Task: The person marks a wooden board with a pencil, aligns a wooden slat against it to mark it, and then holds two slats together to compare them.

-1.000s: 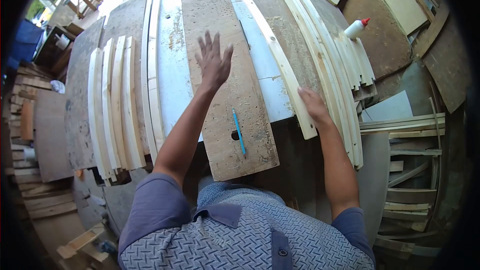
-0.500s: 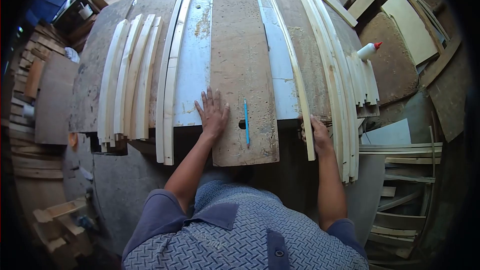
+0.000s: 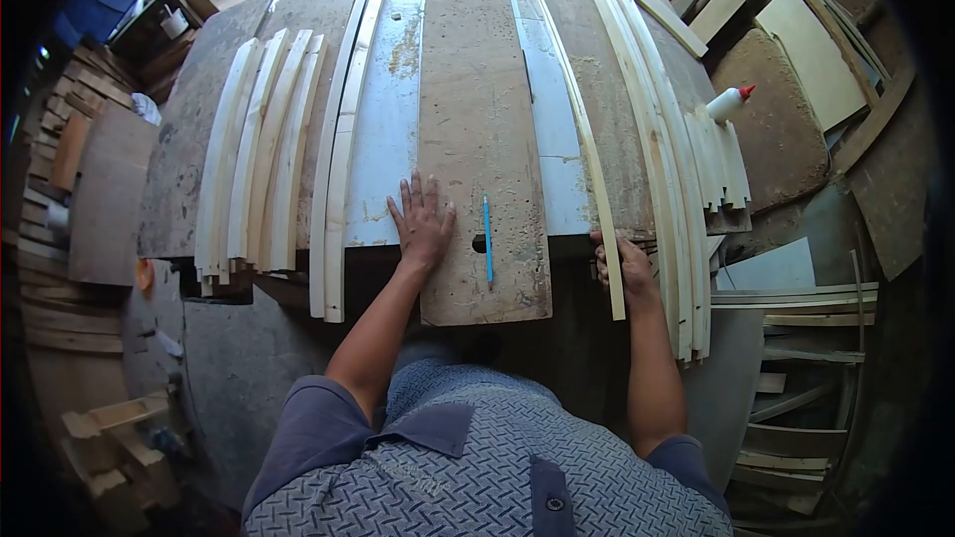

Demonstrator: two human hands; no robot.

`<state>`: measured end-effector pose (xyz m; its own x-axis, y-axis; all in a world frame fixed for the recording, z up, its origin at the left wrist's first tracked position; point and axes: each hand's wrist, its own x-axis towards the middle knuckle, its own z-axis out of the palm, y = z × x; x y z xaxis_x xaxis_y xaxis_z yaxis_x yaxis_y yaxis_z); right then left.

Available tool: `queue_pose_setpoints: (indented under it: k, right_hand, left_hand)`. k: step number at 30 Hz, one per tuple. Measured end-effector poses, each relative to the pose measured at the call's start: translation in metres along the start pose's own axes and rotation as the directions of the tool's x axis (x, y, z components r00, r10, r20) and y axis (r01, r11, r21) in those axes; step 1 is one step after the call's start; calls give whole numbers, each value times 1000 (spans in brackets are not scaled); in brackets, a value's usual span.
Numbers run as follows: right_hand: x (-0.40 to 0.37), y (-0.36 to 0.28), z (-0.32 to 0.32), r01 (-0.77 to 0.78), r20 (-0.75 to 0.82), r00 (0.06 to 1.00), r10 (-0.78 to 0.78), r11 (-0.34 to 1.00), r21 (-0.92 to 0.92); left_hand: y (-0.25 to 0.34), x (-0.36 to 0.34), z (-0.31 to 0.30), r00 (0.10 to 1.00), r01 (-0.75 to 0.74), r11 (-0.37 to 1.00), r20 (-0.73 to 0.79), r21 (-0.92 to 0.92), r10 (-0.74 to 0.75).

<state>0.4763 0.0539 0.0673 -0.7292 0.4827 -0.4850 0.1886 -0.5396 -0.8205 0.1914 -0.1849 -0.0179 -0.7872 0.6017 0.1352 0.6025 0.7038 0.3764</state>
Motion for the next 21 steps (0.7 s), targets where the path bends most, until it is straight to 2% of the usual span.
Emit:
queue_pose_setpoints:
  k: [11, 15, 19, 21]
  right_hand:
    - [-10, 15, -23, 4, 25, 1000, -6, 996, 85]
    - [-23, 31, -42, -44, 37, 999, 39, 988, 148]
    - [-44, 46, -58, -56, -17, 998, 59, 988, 142]
    - [-54, 50, -65, -84, -35, 996, 87, 993, 83]
  left_hand:
    - [-1, 0, 1, 1000, -14, 1000, -12, 0, 14]
    - [0, 0, 0, 999, -44, 999, 4, -31, 44]
    - [1, 0, 0, 999, -38, 999, 1, -23, 38]
    - [3, 1, 0, 999, -38, 999, 8, -25, 38]
